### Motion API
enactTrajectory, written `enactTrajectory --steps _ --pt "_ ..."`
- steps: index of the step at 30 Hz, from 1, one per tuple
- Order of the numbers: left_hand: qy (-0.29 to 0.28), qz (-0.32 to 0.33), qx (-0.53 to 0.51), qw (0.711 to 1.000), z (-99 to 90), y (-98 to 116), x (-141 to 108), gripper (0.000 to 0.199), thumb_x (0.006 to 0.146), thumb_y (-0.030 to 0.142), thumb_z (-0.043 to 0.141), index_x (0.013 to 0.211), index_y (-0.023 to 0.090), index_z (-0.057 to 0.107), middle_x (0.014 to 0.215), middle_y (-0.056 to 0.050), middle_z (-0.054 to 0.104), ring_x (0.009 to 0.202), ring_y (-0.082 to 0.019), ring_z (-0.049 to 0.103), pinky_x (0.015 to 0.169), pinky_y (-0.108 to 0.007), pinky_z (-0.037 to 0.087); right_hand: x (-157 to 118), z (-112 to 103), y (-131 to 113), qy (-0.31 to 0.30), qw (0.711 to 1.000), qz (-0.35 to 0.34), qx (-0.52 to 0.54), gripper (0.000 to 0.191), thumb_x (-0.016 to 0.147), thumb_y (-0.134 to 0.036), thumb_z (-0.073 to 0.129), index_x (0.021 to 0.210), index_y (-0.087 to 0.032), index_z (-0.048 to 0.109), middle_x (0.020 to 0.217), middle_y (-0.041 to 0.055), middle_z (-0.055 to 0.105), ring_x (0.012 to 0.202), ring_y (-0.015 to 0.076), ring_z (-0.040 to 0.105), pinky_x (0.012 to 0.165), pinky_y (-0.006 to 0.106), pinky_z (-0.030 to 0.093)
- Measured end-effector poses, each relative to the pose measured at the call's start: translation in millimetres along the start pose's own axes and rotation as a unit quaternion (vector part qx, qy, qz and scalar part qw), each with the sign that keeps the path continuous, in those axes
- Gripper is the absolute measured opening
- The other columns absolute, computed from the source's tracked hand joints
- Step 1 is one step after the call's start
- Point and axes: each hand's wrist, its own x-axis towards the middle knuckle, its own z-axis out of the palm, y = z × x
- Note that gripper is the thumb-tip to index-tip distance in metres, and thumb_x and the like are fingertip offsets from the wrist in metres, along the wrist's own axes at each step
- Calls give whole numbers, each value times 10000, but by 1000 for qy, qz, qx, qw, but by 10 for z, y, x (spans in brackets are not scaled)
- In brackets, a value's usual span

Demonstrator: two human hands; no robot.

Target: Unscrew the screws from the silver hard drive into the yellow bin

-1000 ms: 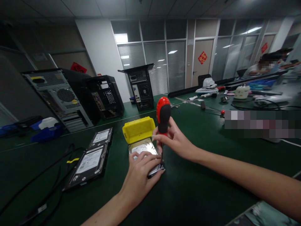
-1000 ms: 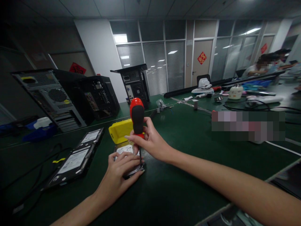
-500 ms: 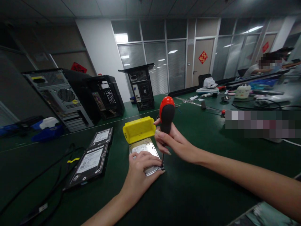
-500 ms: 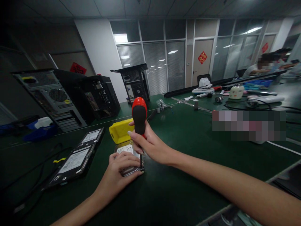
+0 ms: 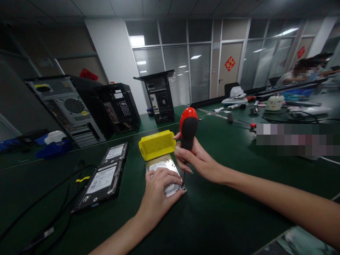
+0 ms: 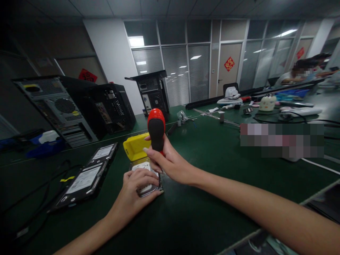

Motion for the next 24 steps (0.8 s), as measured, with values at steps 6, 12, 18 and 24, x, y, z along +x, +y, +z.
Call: enactTrajectory --steps 6,12,18,24 --pt "8 3 -3 1000 15 -30 -16 115 761 242 752 850 262 680 999 14 698 1005 -239 593 926 -461 271 5 -4 23 -3 1000 -4 11 272 950 -309 448 1162 -218 303 663 -86 370 471 35 387 450 183 322" --pt "10 -10 -7 1000 22 -19 2 95 748 251 756 820 256 694 975 -4 699 991 -248 598 909 -456 315 9 0 36 -1 1000 -7 12 276 942 -335 461 1150 -237 309 679 -84 362 462 32 382 441 184 321" --pt "-21 -22 -16 999 -39 -80 98 109 713 260 786 801 280 725 984 -7 655 1019 -264 577 872 -418 360 42 -18 48 8 1000 0 24 302 929 -335 478 1162 -238 312 680 -85 366 451 30 376 428 175 316" --pt "-131 107 3 986 -264 -157 385 21 792 306 728 803 287 725 1030 13 640 1075 -227 545 907 -369 312 88 -96 71 24 999 -5 43 324 922 -353 495 1152 -236 299 654 -95 375 431 25 379 422 164 325"
